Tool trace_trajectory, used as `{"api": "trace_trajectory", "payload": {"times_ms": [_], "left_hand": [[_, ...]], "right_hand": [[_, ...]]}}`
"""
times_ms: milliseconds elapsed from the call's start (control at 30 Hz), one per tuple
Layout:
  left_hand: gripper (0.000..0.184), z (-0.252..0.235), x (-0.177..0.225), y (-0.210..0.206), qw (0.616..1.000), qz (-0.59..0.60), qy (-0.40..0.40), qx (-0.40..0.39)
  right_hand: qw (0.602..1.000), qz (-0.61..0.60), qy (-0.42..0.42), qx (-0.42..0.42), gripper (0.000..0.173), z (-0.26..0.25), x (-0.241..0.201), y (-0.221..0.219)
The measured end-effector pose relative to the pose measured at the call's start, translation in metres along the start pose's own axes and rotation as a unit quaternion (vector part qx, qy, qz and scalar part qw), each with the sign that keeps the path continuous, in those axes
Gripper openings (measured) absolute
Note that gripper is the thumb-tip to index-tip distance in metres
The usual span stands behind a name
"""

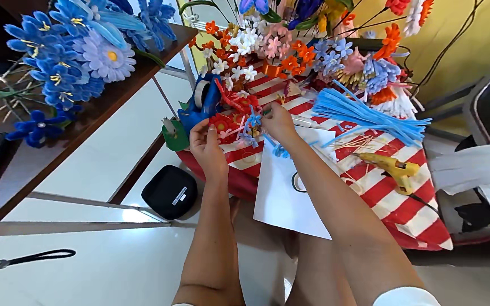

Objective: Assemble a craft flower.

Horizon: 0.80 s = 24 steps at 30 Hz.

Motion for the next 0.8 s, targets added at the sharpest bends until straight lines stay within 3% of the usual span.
{"api": "trace_trajectory", "payload": {"times_ms": [400,533,700,800], "left_hand": [[0.018,0.009,-0.009,-0.021,0.999,-0.004,0.023,-0.04],[0.019,0.014,-0.012,-0.032,0.996,-0.041,0.016,-0.074],[0.02,0.019,-0.016,-0.048,0.975,-0.114,0.023,-0.189],[0.027,0.021,-0.016,-0.059,0.926,-0.246,0.018,-0.287]], "right_hand": [[0.985,-0.128,0.115,0.027,0.029,0.053,0.004,0.067],[0.983,-0.149,0.105,0.033,0.026,0.066,0.013,0.081],[0.98,-0.169,0.107,0.013,0.022,0.075,0.006,0.087],[0.977,-0.172,0.13,-0.006,0.021,0.083,-0.011,0.09]]}}
Point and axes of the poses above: each hand's wrist, its own z-axis away from the middle knuckle, its own y-axis out of the back of the hand, x = y × z, the point moved 3 cm from there along -z, towards the middle knuckle, and after that the axes turned 13 degrees about -x, right-handed, at the moved point
